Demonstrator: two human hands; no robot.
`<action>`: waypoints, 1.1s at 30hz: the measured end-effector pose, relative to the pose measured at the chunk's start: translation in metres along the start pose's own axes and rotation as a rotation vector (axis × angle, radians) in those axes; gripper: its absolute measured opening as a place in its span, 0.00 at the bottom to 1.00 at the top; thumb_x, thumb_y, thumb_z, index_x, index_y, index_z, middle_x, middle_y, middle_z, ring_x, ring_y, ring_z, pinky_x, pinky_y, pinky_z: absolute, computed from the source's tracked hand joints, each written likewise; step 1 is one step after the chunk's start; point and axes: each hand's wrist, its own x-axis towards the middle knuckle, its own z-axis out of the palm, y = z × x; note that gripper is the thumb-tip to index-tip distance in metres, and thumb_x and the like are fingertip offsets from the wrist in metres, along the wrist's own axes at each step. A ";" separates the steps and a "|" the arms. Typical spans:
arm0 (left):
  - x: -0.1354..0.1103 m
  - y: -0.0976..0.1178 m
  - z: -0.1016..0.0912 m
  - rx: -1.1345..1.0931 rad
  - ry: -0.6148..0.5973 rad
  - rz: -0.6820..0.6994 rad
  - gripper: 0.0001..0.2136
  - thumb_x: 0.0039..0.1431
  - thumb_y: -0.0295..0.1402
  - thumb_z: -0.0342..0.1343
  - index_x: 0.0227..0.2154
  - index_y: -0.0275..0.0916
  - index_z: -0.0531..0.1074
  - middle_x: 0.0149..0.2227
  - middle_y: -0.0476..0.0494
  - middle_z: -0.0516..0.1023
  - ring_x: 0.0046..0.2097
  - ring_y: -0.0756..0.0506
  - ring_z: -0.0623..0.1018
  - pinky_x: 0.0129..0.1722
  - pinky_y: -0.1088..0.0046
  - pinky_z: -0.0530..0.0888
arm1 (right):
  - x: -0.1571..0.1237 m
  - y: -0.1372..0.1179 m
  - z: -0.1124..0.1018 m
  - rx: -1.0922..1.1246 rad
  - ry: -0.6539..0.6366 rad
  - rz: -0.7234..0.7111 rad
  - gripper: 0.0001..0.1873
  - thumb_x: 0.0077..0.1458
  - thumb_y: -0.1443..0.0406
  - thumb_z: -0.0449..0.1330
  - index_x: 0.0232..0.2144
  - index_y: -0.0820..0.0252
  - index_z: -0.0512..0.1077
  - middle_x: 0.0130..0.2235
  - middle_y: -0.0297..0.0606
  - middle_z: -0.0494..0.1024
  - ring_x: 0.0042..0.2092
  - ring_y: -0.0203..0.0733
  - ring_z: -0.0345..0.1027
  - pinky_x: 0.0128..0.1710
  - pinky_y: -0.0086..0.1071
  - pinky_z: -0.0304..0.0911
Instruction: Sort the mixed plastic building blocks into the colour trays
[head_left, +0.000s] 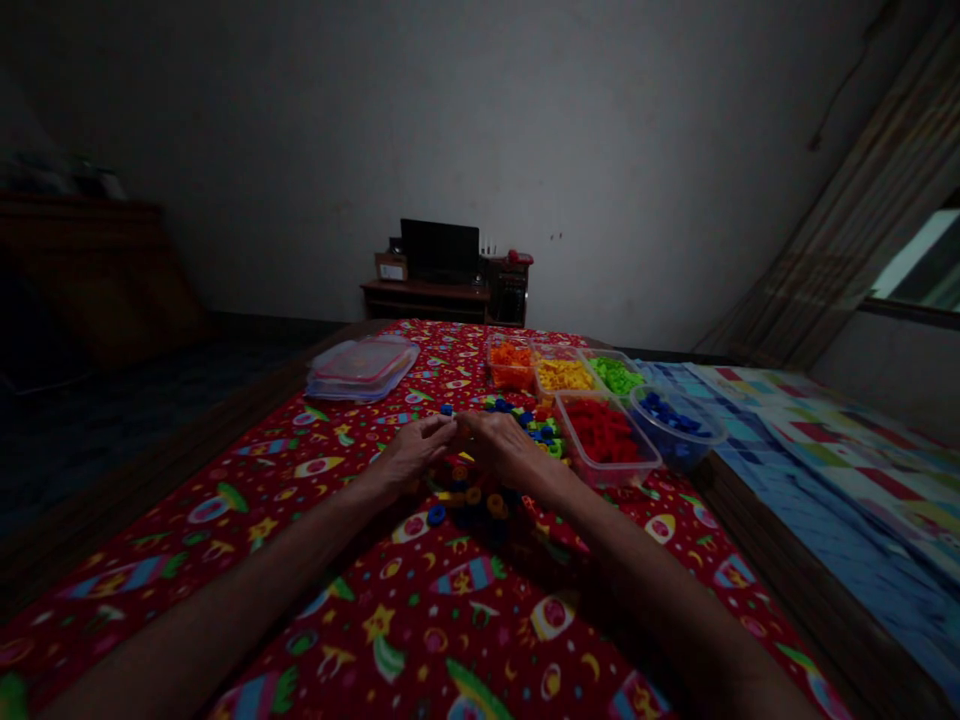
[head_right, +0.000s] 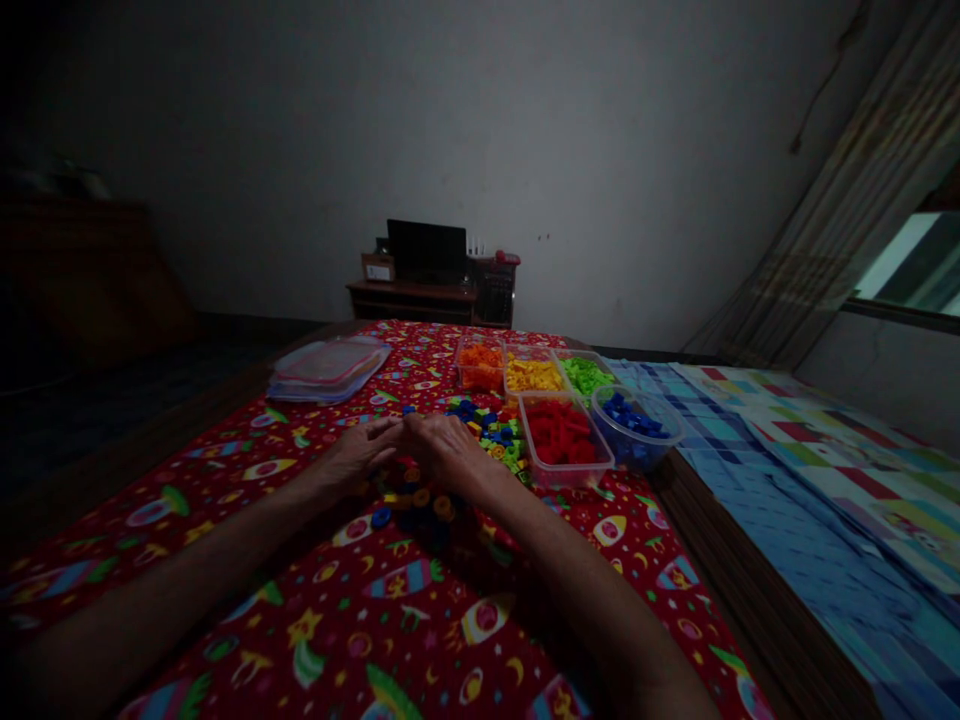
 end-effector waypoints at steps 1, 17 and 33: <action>0.002 0.000 -0.003 0.030 0.013 0.018 0.26 0.46 0.57 0.55 0.36 0.38 0.73 0.38 0.44 0.78 0.42 0.43 0.77 0.42 0.67 0.75 | -0.001 0.002 0.000 -0.004 0.006 0.003 0.08 0.58 0.69 0.51 0.39 0.64 0.68 0.32 0.37 0.72 0.29 0.32 0.57 0.29 0.26 0.49; 0.004 -0.008 -0.076 0.658 -0.429 0.054 0.22 0.45 0.44 0.59 0.44 0.42 0.73 0.46 0.43 0.77 0.45 0.44 0.76 0.42 0.73 0.73 | 0.006 0.018 -0.013 0.359 -0.061 0.321 0.20 0.44 0.77 0.49 0.34 0.64 0.78 0.30 0.36 0.78 0.31 0.35 0.67 0.30 0.24 0.57; -0.001 0.006 -0.066 1.040 -0.516 0.076 0.15 0.48 0.36 0.55 0.41 0.42 0.73 0.33 0.48 0.77 0.33 0.46 0.75 0.30 0.77 0.68 | -0.006 -0.016 -0.001 -0.126 -0.376 0.092 0.09 0.53 0.72 0.54 0.34 0.63 0.74 0.29 0.39 0.73 0.30 0.34 0.62 0.29 0.27 0.50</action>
